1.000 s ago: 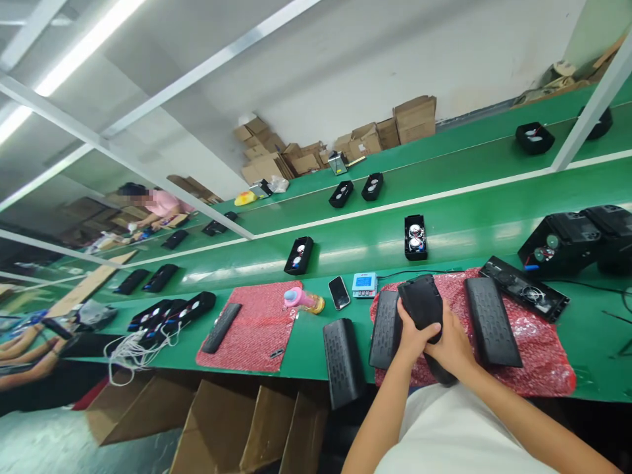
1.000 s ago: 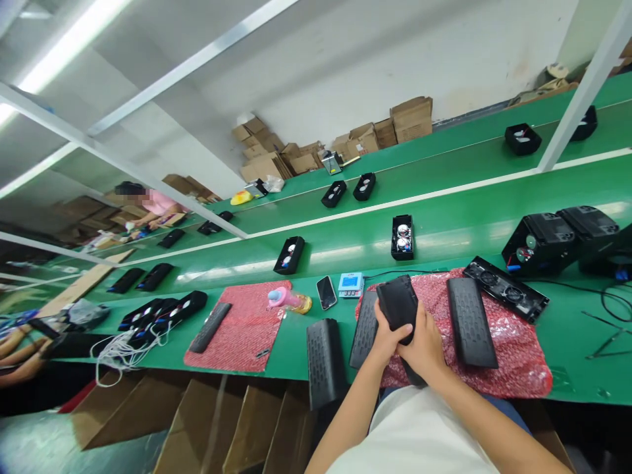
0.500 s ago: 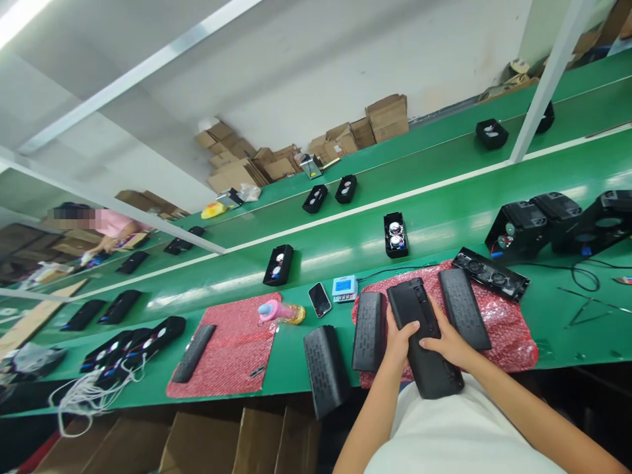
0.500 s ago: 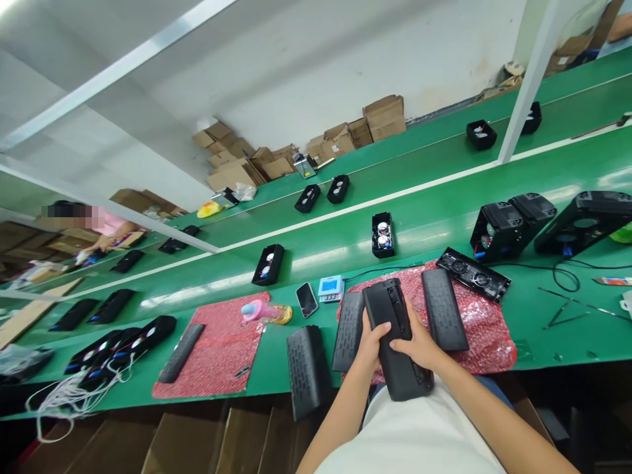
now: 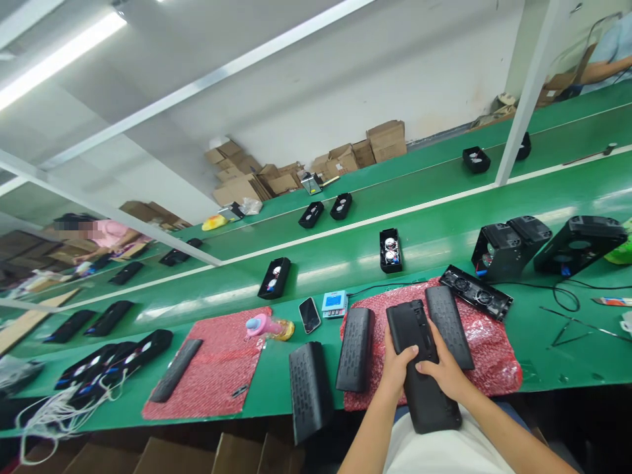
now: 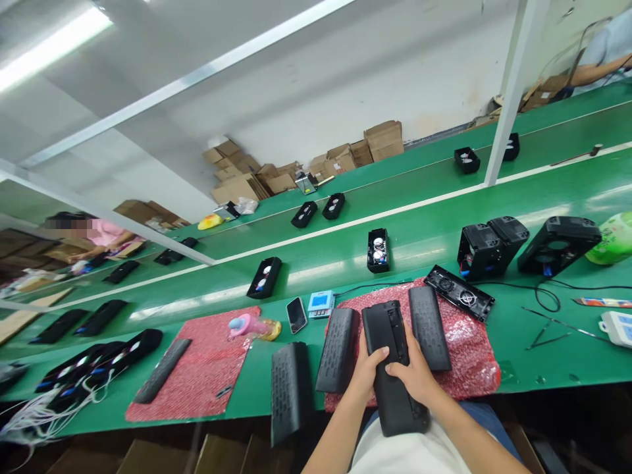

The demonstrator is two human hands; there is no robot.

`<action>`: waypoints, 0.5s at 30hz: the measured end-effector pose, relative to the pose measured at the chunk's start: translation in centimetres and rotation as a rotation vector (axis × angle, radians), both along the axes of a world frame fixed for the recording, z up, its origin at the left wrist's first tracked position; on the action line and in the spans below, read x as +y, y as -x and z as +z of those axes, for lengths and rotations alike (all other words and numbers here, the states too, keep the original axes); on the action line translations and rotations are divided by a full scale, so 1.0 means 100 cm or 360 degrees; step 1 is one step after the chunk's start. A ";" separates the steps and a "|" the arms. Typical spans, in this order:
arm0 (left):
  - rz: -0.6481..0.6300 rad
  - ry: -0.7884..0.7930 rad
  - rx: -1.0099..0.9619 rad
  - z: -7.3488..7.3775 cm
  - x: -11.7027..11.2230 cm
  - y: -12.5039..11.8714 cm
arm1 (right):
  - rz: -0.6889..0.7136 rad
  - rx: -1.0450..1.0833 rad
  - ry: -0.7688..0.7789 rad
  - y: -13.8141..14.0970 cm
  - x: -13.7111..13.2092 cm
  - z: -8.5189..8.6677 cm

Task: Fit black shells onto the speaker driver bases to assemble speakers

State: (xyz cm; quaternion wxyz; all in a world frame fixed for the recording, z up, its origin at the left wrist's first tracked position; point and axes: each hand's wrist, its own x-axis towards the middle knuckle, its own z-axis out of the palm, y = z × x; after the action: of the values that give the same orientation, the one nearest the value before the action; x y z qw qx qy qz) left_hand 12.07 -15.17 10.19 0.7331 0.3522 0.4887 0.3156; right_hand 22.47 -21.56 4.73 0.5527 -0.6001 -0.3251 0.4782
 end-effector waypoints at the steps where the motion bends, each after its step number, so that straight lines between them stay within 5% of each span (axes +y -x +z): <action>1: -0.0003 0.0000 0.0003 0.001 -0.002 -0.003 | 0.0004 -0.0001 -0.0002 -0.002 -0.002 -0.001; 15: -0.0072 0.0084 -0.0056 0.003 -0.032 -0.042 | 0.0098 0.0404 0.0059 -0.062 -0.019 -0.003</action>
State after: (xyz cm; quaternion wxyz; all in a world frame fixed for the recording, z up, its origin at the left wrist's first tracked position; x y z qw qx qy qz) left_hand 16.25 -18.40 10.45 0.7575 0.3381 0.4759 0.2921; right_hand 28.69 -23.43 4.41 0.5633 -0.5345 -0.2620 0.5731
